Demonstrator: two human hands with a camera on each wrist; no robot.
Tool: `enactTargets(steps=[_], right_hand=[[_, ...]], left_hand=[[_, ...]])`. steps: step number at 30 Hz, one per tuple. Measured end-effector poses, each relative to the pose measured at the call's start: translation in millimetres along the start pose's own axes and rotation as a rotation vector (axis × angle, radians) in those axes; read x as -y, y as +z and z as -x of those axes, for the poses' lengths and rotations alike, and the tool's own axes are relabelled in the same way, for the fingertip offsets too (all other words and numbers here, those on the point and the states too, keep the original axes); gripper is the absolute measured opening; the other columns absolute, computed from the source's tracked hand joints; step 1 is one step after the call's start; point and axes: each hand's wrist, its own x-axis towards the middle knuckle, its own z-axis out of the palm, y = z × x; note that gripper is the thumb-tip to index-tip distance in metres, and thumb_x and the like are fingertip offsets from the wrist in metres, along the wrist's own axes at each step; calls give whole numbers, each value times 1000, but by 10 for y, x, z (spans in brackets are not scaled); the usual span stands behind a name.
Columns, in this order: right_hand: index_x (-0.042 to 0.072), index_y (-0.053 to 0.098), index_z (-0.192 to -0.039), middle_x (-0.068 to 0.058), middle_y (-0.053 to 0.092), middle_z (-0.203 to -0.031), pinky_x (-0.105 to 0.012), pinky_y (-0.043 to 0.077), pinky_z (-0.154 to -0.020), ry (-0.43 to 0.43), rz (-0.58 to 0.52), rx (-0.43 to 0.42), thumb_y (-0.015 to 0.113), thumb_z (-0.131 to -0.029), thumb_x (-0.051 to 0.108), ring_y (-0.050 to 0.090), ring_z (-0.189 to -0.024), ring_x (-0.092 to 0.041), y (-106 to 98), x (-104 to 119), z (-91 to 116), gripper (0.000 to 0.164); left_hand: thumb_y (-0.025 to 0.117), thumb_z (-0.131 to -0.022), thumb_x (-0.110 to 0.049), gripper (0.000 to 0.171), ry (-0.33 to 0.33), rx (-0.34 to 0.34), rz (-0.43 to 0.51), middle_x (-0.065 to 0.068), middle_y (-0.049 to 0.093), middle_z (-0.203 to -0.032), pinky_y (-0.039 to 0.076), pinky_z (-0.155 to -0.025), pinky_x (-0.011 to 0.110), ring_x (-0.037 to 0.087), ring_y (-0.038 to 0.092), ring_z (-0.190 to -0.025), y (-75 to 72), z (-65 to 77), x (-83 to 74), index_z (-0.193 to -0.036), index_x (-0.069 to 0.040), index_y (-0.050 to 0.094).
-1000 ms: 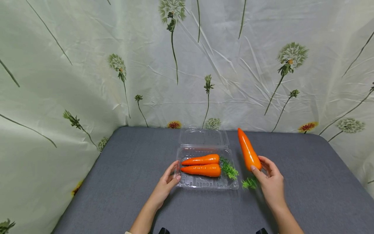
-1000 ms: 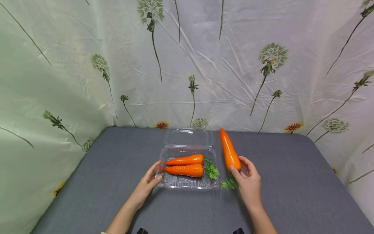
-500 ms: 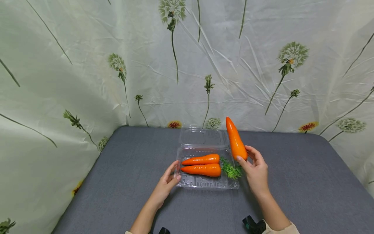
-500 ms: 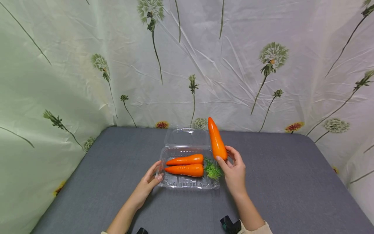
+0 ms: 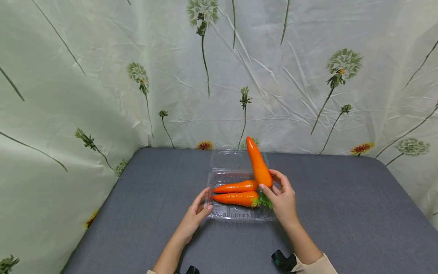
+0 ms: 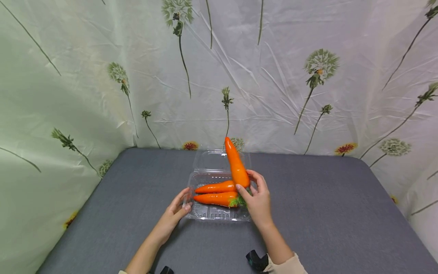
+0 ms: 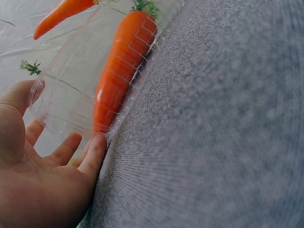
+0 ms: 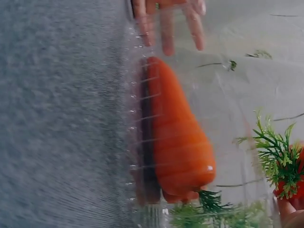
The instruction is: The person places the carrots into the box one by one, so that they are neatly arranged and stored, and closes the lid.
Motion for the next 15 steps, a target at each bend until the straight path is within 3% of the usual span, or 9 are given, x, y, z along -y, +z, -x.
enactTargets(steps=[4, 9, 15], right_hand=[[-6, 48, -119, -14, 46, -118, -21, 40, -86, -78, 42, 45, 70, -73, -5, 45, -107, -16, 46, 19, 43, 51], [-16, 49, -112, -23, 47, -111, -23, 40, -86, -211, 75, 122, 70, -65, -17, 47, -104, -14, 81, 146, 104, 51], [-15, 53, -106, -25, 51, -106, -25, 41, -85, -294, 125, 186, 72, -62, -18, 51, -102, -18, 47, 152, 147, 48]], left_hand=[[52, -91, -10, 56, -4, -1, -2, 21, 26, -139, 35, -90, 37, 41, 39, -115, 0, -2, -3, -141, -10, 26], [52, -91, -10, 56, -7, -2, -3, 21, 26, -139, 35, -90, 40, 40, 39, -115, 0, -1, -1, -141, -11, 26], [52, -91, -10, 56, -9, 0, -7, 21, 25, -139, 35, -90, 39, 40, 39, -115, -3, 3, -7, -141, -10, 26]])
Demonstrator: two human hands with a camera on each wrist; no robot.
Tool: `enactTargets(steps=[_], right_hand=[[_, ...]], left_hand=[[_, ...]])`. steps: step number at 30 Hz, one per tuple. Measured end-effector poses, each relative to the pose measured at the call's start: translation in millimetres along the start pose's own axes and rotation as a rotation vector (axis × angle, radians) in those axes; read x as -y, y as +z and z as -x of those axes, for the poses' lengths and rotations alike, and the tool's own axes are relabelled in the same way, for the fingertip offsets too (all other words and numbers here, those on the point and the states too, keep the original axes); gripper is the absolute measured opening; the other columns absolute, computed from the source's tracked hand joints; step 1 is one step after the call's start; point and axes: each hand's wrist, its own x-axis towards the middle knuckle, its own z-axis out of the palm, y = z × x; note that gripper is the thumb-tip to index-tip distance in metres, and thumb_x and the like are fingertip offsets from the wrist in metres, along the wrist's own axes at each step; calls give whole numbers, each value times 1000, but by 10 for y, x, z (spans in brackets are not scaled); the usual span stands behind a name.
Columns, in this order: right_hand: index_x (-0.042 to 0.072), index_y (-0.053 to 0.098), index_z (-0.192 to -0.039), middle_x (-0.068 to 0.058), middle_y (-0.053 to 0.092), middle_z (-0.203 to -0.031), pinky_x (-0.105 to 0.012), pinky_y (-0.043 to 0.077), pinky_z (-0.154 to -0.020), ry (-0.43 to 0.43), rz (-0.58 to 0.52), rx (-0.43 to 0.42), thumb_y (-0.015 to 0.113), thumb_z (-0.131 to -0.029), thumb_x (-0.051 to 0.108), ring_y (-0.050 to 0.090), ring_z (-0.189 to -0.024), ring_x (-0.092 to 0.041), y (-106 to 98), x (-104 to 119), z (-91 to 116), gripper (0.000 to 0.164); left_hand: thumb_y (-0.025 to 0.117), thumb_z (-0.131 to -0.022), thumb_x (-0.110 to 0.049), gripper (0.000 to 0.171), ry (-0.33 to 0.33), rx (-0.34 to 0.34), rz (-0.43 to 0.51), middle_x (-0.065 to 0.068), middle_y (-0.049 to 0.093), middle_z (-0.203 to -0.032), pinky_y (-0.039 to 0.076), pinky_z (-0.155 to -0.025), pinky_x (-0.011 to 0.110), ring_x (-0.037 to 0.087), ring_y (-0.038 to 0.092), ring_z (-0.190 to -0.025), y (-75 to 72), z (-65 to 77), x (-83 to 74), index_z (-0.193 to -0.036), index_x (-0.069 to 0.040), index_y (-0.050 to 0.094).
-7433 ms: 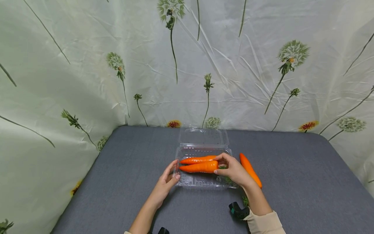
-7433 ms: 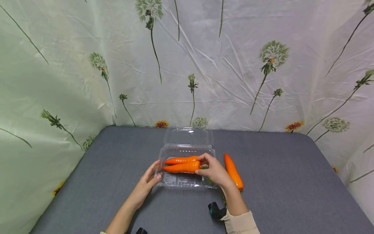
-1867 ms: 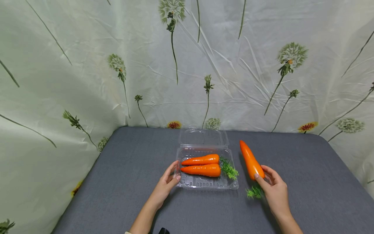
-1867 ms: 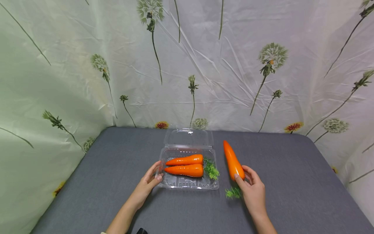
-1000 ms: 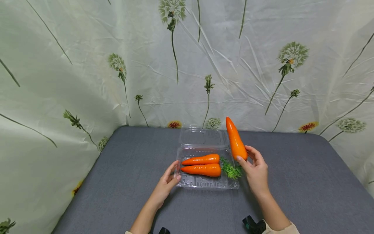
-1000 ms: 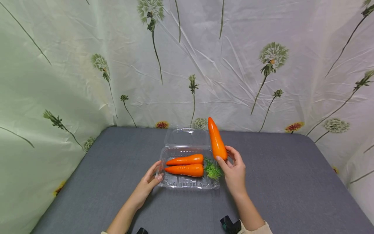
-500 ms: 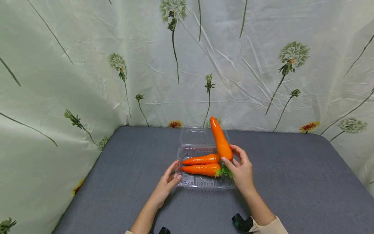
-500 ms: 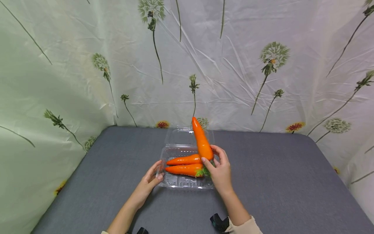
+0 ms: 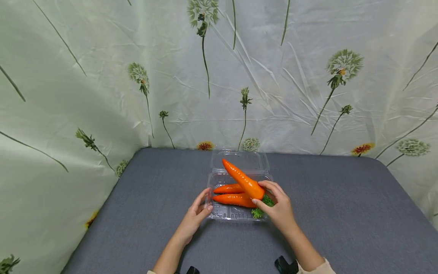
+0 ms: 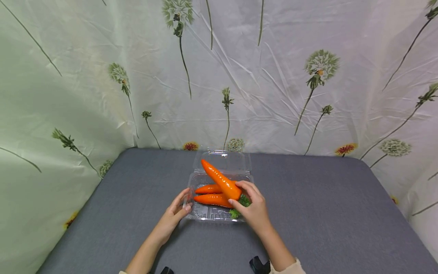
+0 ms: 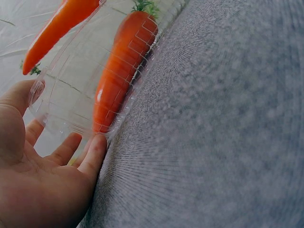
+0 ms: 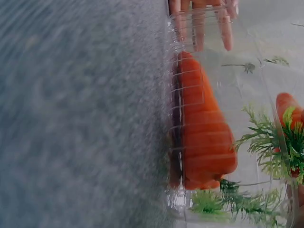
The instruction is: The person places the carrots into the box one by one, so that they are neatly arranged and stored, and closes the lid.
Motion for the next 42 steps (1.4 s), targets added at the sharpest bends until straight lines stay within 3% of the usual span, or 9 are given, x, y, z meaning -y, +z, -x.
enactTargets(steps=[8, 16, 23, 29, 42], right_hand=[[-10, 58, -103, -21, 58, -103, -18, 38, -86, -74, 159, 0, 76, -59, -14, 54, -100, -19, -67, 0, 49, 47], [-14, 55, -105, -26, 55, -104, -20, 40, -85, -36, 38, 34, 71, -61, -19, 54, -99, -20, -117, -74, 60, 47], [-12, 56, -106, -25, 55, -105, -19, 41, -84, 56, -24, 50, 71, -64, -17, 55, -99, -19, -117, -209, 90, 45], [-3, 58, -109, -14, 57, -108, -20, 44, -80, 121, 7, 131, 74, -69, -2, 56, -99, -19, -103, -370, 96, 44], [-2, 60, -106, -15, 59, -107, -24, 43, -83, 122, -85, 299, 74, -71, 4, 55, -101, -18, -153, -433, 72, 38]], left_hand=[[52, -91, -10, 55, -1, -3, 0, 21, 26, -139, 35, -89, 35, 40, 39, -115, 4, 5, -5, -141, -11, 27], [53, -91, -11, 56, 4, 1, -3, 21, 26, -139, 35, -90, 37, 39, 39, -115, 1, -4, 11, -141, -10, 27], [54, -91, -12, 56, 10, -3, 3, 17, 26, -141, 35, -90, 38, 35, 42, -114, -45, -77, 205, -141, -17, 28], [55, -90, -18, 57, 26, -2, 0, 15, 27, -140, 35, -90, 34, 32, 41, -115, -64, -97, 273, -140, -19, 29], [55, -90, -15, 55, 25, -15, -7, 15, 27, -140, 35, -91, 37, 33, 42, -115, -58, -89, 261, -140, -20, 30]])
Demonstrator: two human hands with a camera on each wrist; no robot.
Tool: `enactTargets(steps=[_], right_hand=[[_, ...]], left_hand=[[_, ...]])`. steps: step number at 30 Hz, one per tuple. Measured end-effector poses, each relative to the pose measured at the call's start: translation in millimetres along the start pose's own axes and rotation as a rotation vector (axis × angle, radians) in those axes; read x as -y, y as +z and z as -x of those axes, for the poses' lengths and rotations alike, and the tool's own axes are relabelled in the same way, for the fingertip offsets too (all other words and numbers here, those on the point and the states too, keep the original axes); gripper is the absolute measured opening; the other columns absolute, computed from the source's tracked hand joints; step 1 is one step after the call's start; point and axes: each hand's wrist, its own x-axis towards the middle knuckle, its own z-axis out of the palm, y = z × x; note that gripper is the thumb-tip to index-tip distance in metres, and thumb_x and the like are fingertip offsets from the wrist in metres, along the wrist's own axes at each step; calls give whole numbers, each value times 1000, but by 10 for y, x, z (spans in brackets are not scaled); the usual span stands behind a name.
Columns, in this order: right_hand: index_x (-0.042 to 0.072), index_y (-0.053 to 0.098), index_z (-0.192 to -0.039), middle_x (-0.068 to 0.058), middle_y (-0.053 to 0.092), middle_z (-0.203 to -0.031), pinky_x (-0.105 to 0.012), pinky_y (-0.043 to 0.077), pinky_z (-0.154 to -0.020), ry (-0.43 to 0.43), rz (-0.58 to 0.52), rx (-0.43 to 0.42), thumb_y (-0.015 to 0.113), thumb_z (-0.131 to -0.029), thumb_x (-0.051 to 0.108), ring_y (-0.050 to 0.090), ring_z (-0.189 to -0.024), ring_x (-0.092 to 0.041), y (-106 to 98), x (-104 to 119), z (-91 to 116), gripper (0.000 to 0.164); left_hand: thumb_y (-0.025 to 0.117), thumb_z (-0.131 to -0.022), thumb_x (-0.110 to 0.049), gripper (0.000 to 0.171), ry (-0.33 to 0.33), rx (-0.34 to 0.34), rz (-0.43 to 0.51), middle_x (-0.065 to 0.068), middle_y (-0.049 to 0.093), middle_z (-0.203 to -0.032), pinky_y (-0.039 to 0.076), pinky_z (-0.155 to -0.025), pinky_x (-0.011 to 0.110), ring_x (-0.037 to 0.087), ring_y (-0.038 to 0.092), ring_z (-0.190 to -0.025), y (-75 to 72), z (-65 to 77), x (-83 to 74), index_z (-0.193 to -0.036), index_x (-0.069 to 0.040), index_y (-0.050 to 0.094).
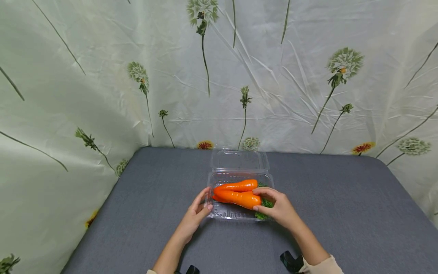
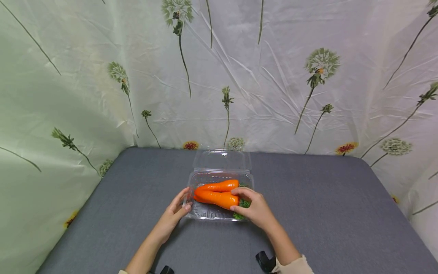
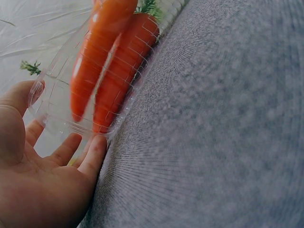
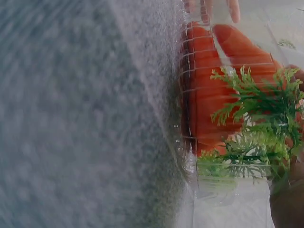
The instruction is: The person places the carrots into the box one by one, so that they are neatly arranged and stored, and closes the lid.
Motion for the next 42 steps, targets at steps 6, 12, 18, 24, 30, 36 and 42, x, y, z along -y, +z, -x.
enactTargets(steps=[6, 12, 18, 24, 30, 36, 42], right_hand=[[-1, 61, -105, -14, 59, -108, -26, 43, -85, 41, 11, 74, 74, -73, 9, 55, -102, -19, -30, -4, -4, 36], [-3, 59, -107, -16, 58, -109, -29, 42, -86, 66, 37, 157, 73, -74, 9, 54, -102, -25, -37, 93, -40, 37], [3, 59, -109, -10, 58, -111, -30, 42, -87, 103, 118, 214, 72, -77, 18, 54, -103, -22, -37, 19, -59, 37], [4, 59, -110, -8, 58, -112, -30, 42, -87, 97, 142, 222, 71, -78, 20, 54, -103, -20, -42, 21, -62, 38], [-7, 54, -112, -24, 53, -113, -30, 40, -88, 74, -75, 149, 65, -82, 7, 52, -106, -28, -79, 21, -33, 35], [-14, 47, -117, -29, 49, -116, -30, 43, -84, 64, -308, 58, 53, -86, -6, 51, -108, -32, -137, 60, -27, 32], [-14, 45, -118, -30, 49, -115, -26, 43, -85, 38, -281, -66, 50, -89, -4, 52, -108, -22, -202, 104, -88, 31]], left_hand=[[54, -91, -15, 57, -5, 1, 6, 16, 25, -141, 34, -92, 40, 33, 42, -115, 6, 4, -11, -141, -18, 27], [53, -91, -13, 56, -17, 8, 16, 17, 26, -140, 33, -93, 41, 35, 40, -117, 25, 30, -116, -141, -14, 27], [52, -91, -9, 55, -34, -2, -4, 20, 27, -139, 33, -94, 44, 37, 39, -117, 60, 83, -280, -141, -11, 27], [52, -91, -10, 54, -56, -9, -23, 19, 28, -139, 33, -94, 45, 36, 40, -116, 63, 88, -301, -140, -13, 28], [53, -91, -10, 55, -43, -9, -1, 19, 27, -139, 33, -93, 45, 35, 41, -115, 36, 56, -193, -140, -14, 29], [56, -90, -16, 55, -39, -25, -9, 15, 30, -138, 35, -92, 42, 32, 42, -114, 2, 10, -66, -139, -18, 32], [55, -90, -17, 49, 11, -48, -4, 14, 36, -135, 36, -92, 40, 32, 40, -117, -6, -36, -104, -135, -11, 38]])
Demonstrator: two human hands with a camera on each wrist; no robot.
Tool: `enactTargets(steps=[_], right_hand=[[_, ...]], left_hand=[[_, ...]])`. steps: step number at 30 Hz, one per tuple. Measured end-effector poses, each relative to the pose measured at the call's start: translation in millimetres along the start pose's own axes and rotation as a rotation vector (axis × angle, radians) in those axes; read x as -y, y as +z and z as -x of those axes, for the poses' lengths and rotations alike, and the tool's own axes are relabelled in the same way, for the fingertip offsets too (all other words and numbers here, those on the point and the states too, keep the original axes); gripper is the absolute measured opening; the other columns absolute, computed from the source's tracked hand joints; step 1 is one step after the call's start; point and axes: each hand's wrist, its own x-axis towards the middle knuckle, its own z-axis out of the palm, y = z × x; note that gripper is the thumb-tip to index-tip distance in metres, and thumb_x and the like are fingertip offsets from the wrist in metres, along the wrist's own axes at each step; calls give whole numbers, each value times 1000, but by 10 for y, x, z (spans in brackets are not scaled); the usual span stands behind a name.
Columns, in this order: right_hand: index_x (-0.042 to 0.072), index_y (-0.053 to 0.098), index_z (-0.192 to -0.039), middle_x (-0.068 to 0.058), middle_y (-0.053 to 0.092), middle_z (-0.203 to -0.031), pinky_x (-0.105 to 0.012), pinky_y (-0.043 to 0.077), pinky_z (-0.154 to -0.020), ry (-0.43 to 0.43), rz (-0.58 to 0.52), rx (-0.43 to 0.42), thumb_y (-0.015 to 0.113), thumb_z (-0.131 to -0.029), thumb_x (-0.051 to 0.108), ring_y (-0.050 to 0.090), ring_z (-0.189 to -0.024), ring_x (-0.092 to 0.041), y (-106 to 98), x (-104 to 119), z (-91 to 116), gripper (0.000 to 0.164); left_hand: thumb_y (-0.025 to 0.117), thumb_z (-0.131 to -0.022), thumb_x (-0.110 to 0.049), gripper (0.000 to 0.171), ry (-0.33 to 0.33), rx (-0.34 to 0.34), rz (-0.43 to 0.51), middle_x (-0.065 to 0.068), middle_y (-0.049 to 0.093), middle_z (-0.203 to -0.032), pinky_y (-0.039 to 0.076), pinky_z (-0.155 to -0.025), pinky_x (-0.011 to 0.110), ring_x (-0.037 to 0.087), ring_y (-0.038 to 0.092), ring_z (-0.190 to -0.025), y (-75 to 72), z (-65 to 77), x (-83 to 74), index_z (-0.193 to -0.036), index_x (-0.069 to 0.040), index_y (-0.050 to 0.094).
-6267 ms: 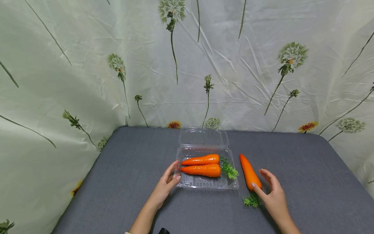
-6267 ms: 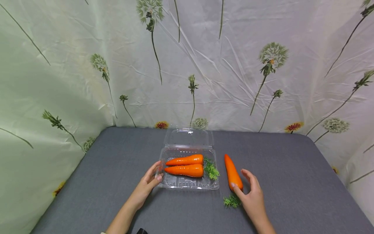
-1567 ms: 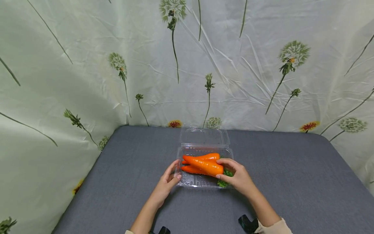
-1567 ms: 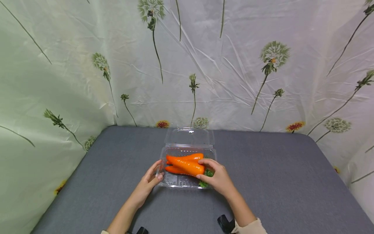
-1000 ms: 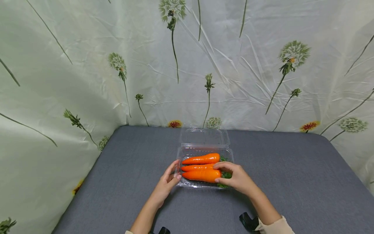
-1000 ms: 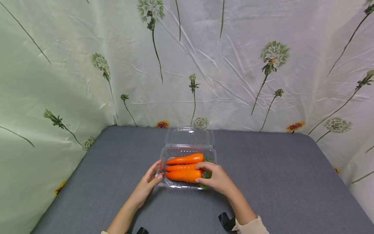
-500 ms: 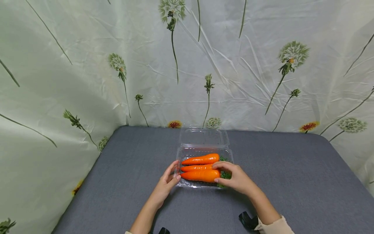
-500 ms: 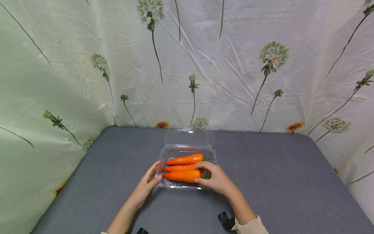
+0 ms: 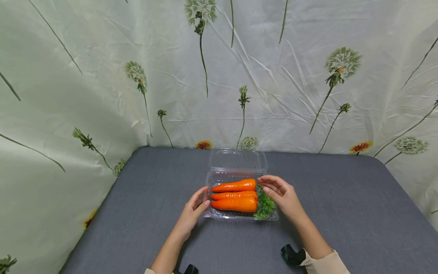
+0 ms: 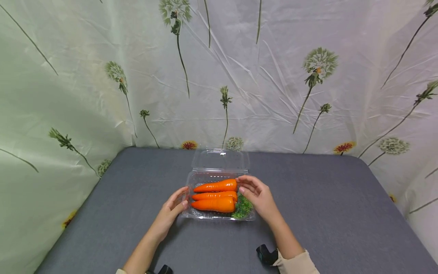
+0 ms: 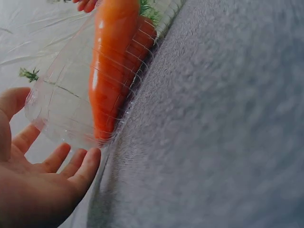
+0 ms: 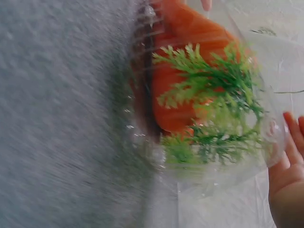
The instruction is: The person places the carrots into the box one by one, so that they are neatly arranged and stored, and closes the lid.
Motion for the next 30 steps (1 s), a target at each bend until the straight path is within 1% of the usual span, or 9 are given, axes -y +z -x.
enactTargets(steps=[5, 9, 11, 13, 17, 20, 22, 28, 30], right_hand=[[-12, 46, -117, -32, 49, -114, -23, 41, -85, 12, 82, -124, 49, -91, 0, 53, -106, -16, -84, 27, -91, 29], [-9, 48, -117, -27, 51, -114, -20, 41, -85, 39, 166, -210, 51, -91, 4, 53, -105, -14, -164, 2, -182, 30], [-9, 49, -118, -26, 51, -115, -19, 41, -84, 55, 205, -230, 52, -91, 5, 53, -105, -15, -207, -20, -233, 31], [-8, 48, -119, -25, 51, -116, -17, 41, -83, 72, 236, -240, 52, -91, 6, 52, -107, -21, -251, -43, -288, 32], [-7, 48, -120, -25, 51, -117, -13, 40, -80, 108, 281, -257, 52, -91, 8, 50, -108, -31, -344, -110, -407, 33], [-6, 49, -120, -24, 52, -116, -13, 40, -79, 150, 319, -267, 53, -91, 12, 50, -107, -30, -395, -184, -501, 34], [-6, 49, -120, -25, 52, -117, -15, 41, -80, 186, 341, -271, 54, -91, 14, 51, -105, -28, -414, -236, -557, 35], [-6, 45, -124, -22, 51, -120, -36, 41, -87, 321, 393, -257, 53, -92, 17, 50, -109, -30, -401, -363, -669, 40], [-6, 44, -125, -22, 50, -121, -40, 40, -88, 357, 414, -256, 53, -92, 15, 49, -110, -31, -392, -393, -697, 40]], left_hand=[[56, -90, -20, 47, 29, -54, -35, 11, 38, -134, 37, -91, 40, 31, 40, -118, -22, -112, -94, -133, -11, 40], [55, -91, -16, 45, 52, -118, -91, 15, 38, -134, 33, -92, 45, 32, 40, -118, -75, -287, -163, -133, -9, 40], [54, -91, -14, 44, 66, -140, -116, 17, 38, -134, 32, -93, 47, 33, 40, -117, -108, -379, -199, -133, -8, 40], [54, -91, -13, 44, 81, -156, -144, 19, 39, -132, 32, -93, 48, 32, 42, -115, -142, -473, -226, -132, -7, 41], [54, -91, -15, 41, 89, -167, -194, 19, 42, -130, 34, -91, 47, 31, 44, -114, -187, -661, -285, -130, -10, 44], [53, -91, -15, 40, 74, -159, -221, 19, 42, -131, 36, -90, 46, 31, 43, -114, -217, -805, -304, -130, -12, 44], [53, -91, -17, 40, 55, -156, -240, 19, 42, -131, 36, -90, 46, 32, 43, -114, -229, -890, -318, -130, -13, 44], [52, -92, -17, 42, 5, -161, -323, 19, 44, -129, 36, -90, 46, 35, 44, -114, -228, -1087, -358, -132, -10, 42], [52, -92, -18, 43, -11, -156, -360, 18, 45, -128, 36, -90, 46, 35, 45, -113, -214, -1140, -365, -132, -8, 42]])
